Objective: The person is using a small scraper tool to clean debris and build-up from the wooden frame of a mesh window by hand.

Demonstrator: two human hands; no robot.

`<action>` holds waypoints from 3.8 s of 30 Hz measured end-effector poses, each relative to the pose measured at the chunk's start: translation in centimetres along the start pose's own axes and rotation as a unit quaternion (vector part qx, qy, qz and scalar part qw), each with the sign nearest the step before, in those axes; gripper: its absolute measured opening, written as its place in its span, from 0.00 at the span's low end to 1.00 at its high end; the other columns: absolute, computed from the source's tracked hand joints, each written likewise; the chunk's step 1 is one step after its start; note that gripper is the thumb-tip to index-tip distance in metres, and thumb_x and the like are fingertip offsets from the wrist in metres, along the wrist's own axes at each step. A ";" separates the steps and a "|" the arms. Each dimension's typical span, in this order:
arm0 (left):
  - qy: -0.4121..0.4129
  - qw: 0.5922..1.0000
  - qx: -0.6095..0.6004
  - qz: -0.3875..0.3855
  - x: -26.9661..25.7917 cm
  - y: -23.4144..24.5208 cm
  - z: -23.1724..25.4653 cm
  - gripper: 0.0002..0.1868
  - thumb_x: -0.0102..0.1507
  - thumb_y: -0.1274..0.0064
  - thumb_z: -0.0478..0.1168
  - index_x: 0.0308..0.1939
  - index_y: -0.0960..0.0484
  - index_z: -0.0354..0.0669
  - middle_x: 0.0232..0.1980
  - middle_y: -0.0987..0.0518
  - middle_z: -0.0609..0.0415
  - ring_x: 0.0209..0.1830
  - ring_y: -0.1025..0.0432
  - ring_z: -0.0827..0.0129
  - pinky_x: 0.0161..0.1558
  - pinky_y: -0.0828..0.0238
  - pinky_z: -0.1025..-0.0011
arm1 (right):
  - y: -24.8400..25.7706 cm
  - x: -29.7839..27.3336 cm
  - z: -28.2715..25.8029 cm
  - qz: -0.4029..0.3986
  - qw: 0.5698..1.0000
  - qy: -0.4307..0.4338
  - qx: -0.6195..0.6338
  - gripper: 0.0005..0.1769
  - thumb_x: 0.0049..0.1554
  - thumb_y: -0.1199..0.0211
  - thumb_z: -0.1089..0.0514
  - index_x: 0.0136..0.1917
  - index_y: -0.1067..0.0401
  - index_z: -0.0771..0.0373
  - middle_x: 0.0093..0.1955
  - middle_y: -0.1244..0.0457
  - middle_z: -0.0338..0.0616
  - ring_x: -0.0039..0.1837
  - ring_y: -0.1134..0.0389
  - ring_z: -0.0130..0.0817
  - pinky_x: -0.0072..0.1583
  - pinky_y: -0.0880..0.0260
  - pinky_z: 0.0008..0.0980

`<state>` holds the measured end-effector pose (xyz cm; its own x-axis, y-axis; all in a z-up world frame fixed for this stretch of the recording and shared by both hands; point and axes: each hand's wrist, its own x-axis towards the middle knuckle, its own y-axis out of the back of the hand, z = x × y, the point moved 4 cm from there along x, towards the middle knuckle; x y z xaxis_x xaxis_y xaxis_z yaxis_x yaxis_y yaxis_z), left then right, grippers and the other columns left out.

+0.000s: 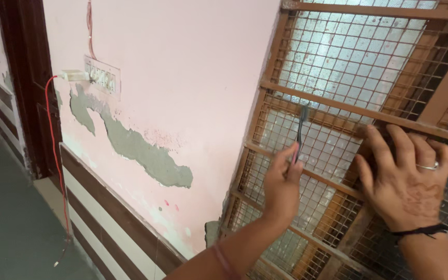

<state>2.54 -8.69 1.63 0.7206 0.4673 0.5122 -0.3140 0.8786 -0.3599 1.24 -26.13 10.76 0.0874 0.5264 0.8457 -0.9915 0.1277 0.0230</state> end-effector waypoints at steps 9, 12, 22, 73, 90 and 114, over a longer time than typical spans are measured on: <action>-0.234 0.965 0.084 0.082 3.5 3.0 -2.9 0.18 0.78 0.56 0.37 0.72 0.33 0.40 0.74 0.25 0.43 0.52 0.26 0.61 0.49 0.27 0.65 | 0.1 0.1 -0.8 0.034 0.999 0.036 -0.023 0.27 0.58 0.39 0.36 0.70 0.28 0.37 0.74 0.41 0.36 0.79 0.50 0.34 0.80 0.60 0.49; -0.001 0.990 0.134 -0.039 0.2 -0.9 -3.5 0.26 0.75 0.61 0.39 0.78 0.38 0.50 0.64 0.22 0.42 0.31 0.27 0.59 0.25 0.28 0.66 | -0.1 0.4 -0.3 0.012 0.966 -0.012 0.257 0.27 0.64 0.45 0.40 0.74 0.34 0.45 0.80 0.48 0.47 0.82 0.56 0.46 0.79 0.66 0.63; -0.146 0.941 0.286 -0.104 -1.0 1.0 1.9 0.21 0.74 0.56 0.45 0.71 0.30 0.65 0.45 0.13 0.51 0.31 0.20 0.64 0.29 0.21 0.68 | -2.5 -1.0 -0.1 -0.027 0.978 -0.010 0.208 0.33 0.68 0.43 0.38 0.82 0.35 0.47 0.89 0.51 0.44 0.90 0.60 0.44 0.86 0.66 0.58; -0.366 0.929 0.045 0.012 3.7 6.7 3.9 0.21 0.71 0.62 0.29 0.67 0.26 0.44 0.67 0.23 0.47 0.66 0.27 0.65 0.65 0.25 0.67 | -3.3 -1.1 0.9 0.010 0.972 -0.121 0.200 0.38 0.69 0.40 0.44 0.86 0.42 0.57 0.88 0.53 0.52 0.89 0.61 0.52 0.84 0.68 0.61; -0.293 0.919 0.208 0.161 2.9 8.3 1.0 0.19 0.67 0.51 0.35 0.61 0.18 0.51 0.55 0.15 0.50 0.48 0.21 0.69 0.48 0.23 0.66 | -1.2 -0.4 0.9 0.048 0.936 -0.144 0.316 0.33 0.62 0.41 0.50 0.78 0.39 0.60 0.78 0.48 0.54 0.82 0.55 0.55 0.80 0.66 0.65; -0.265 0.865 0.419 -0.077 1.7 3.4 0.9 0.21 0.75 0.66 0.45 0.67 0.20 0.63 0.44 0.14 0.56 0.27 0.27 0.70 0.30 0.26 0.69 | -2.4 -1.7 1.0 0.038 0.970 -0.107 0.213 0.30 0.67 0.38 0.50 0.78 0.39 0.60 0.80 0.47 0.51 0.86 0.54 0.52 0.83 0.64 0.62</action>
<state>2.10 -4.82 1.97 0.4795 0.1226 0.8689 -0.7367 0.5942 0.3227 3.42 -28.11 9.81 0.0365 0.3281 0.9439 -0.9478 -0.2880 0.1368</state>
